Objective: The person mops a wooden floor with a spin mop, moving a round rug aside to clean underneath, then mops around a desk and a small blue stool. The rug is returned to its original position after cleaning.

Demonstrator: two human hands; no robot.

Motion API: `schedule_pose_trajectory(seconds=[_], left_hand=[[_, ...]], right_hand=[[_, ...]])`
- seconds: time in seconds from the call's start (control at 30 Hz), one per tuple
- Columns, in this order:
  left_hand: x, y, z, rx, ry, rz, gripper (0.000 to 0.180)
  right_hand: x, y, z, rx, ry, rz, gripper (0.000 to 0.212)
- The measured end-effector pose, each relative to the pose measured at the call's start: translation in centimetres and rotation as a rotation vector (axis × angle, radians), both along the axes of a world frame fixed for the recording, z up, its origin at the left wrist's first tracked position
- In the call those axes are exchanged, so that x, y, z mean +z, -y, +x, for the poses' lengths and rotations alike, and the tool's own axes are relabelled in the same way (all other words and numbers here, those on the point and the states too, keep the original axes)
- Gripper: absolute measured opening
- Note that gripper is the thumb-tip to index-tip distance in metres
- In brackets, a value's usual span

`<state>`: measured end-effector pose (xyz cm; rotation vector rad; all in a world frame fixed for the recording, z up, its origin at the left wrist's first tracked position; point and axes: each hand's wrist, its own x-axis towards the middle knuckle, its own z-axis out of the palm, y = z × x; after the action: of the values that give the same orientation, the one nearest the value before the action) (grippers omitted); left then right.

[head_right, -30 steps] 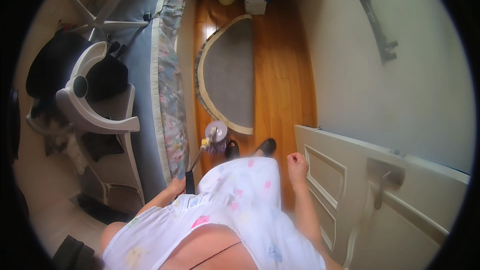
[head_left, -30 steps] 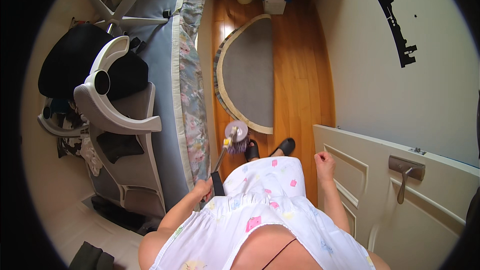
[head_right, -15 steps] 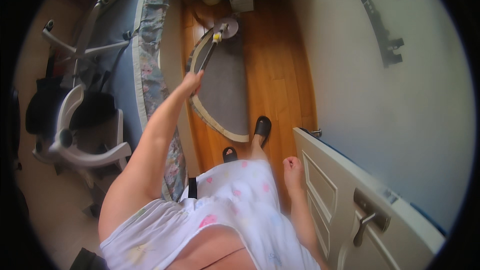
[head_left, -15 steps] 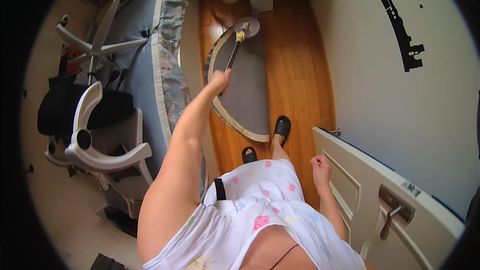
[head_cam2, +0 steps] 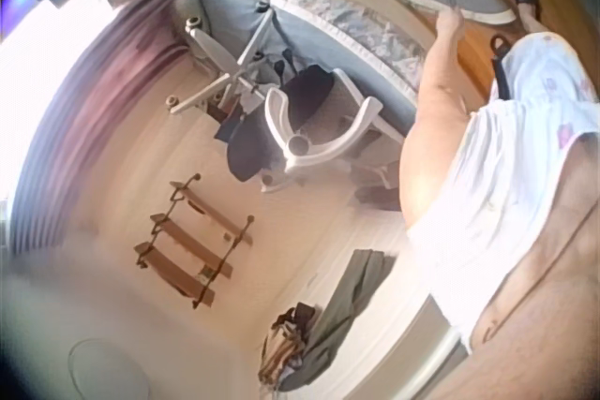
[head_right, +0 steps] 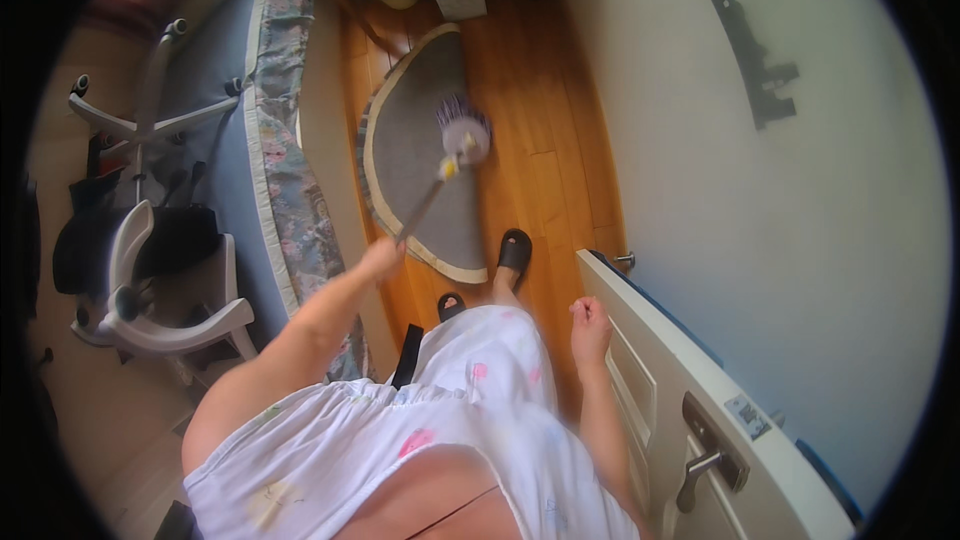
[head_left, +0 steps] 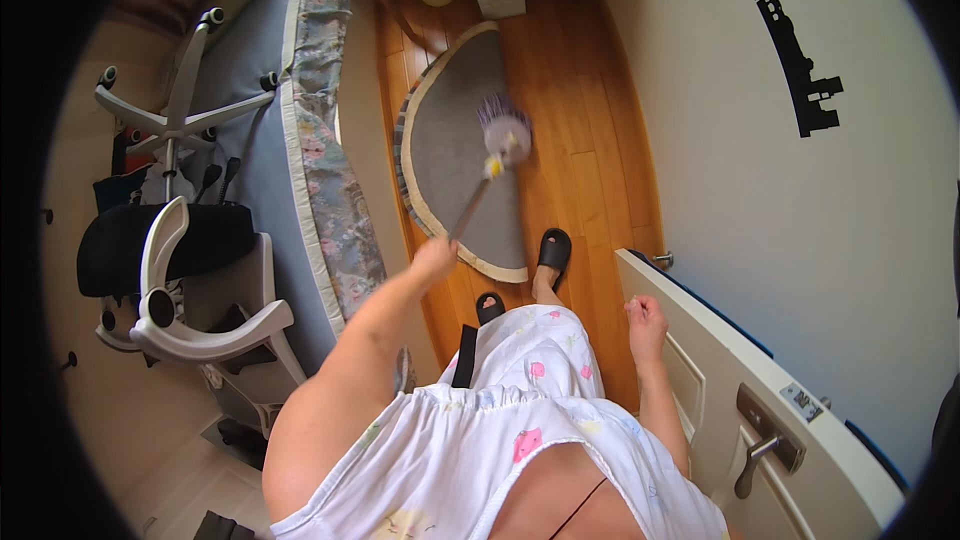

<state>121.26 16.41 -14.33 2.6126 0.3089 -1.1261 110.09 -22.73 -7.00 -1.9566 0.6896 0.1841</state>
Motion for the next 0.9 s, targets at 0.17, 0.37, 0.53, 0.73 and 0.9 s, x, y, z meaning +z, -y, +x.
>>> schedule_pose_trajectory(seconds=[0.17, 0.37, 0.53, 0.73, 0.9], left_hand=[[6.8, -3.8, -14.0, -0.073, -0.226, 0.042, 0.043], [10.6, -9.4, -23.8, -0.018, -0.276, 0.031, 0.056], [16.1, -10.4, -23.2, 0.356, -0.432, -0.076, 0.068], [16.2, -9.3, -19.9, 0.544, -0.241, -0.122, 0.066], [14.4, -6.8, -12.2, 0.91, -0.112, -0.315, 0.059]], right_hand=[[2.2, -2.1, 0.5, -0.005, 0.054, -0.078, 0.009], [3.8, -4.6, -0.8, 0.059, 0.122, -0.132, 0.011], [3.6, -4.5, -1.4, 0.131, 0.088, -0.151, 0.015], [3.5, -2.5, 2.9, 0.105, 0.031, -0.115, 0.015], [4.1, -0.7, 7.5, 0.245, 0.046, -0.191, 0.012]])
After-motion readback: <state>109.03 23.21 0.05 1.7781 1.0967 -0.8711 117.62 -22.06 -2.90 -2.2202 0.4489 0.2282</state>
